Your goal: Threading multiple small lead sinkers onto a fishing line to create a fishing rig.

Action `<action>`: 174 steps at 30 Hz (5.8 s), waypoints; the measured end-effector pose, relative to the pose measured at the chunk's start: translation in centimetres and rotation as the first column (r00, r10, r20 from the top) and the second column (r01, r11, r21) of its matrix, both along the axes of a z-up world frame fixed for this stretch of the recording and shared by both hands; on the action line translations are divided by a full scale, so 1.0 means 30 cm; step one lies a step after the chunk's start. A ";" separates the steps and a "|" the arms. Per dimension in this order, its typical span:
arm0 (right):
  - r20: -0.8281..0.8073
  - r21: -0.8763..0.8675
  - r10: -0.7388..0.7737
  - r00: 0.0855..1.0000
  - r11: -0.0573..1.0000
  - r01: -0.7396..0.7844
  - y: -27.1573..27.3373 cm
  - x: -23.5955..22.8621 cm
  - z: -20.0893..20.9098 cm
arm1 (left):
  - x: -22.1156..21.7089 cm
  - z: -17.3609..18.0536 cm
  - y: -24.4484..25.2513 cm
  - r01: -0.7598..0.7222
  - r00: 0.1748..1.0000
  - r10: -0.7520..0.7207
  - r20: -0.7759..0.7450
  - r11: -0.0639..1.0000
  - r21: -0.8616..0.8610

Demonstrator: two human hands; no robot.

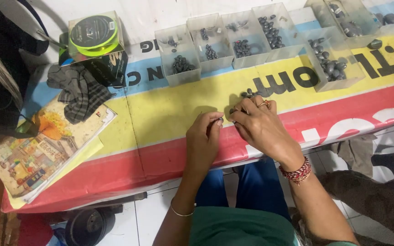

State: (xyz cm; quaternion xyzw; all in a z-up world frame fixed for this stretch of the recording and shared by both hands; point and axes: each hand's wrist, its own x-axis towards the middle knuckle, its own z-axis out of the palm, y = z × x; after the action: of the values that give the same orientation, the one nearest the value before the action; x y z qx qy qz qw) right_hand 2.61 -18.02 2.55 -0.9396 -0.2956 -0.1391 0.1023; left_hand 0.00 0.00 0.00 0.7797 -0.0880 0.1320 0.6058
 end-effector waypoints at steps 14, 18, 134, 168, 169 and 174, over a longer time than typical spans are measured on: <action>-0.070 0.733 0.078 0.995 0.680 -0.002 0.050 -0.057 -0.048 | -0.029 0.001 -0.002 0.051 0.999 -0.050 0.013 0.998 -0.040; -0.109 0.789 0.043 0.993 0.611 0.061 0.077 -0.069 -0.065 | -0.033 0.001 0.004 0.039 0.999 -0.038 0.028 0.999 -0.035; -0.277 0.938 -0.051 0.960 0.204 0.281 0.026 -0.041 -0.044 | 0.175 0.003 -0.095 0.153 0.979 -0.190 0.071 0.921 0.357; -0.170 0.928 0.053 0.984 0.344 0.142 0.022 -0.046 -0.054 | 0.033 -0.017 -0.129 -0.015 0.994 0.011 0.106 0.999 0.037; -0.164 0.930 0.061 0.985 0.343 0.133 0.024 -0.043 -0.055 | 0.040 -0.015 -0.125 -0.024 0.993 0.019 0.112 0.999 0.038; -0.189 0.926 -0.022 0.982 0.328 0.186 0.027 -0.044 -0.047 | 0.133 -0.021 -0.062 0.035 0.989 -0.036 0.146 0.999 0.007</action>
State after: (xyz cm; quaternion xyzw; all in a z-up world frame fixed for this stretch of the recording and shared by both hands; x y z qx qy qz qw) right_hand 1.28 -17.23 1.14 -0.7326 -0.0925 -0.2231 0.6364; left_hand 3.98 -1.87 -0.64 0.7675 -0.1462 0.1780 0.5982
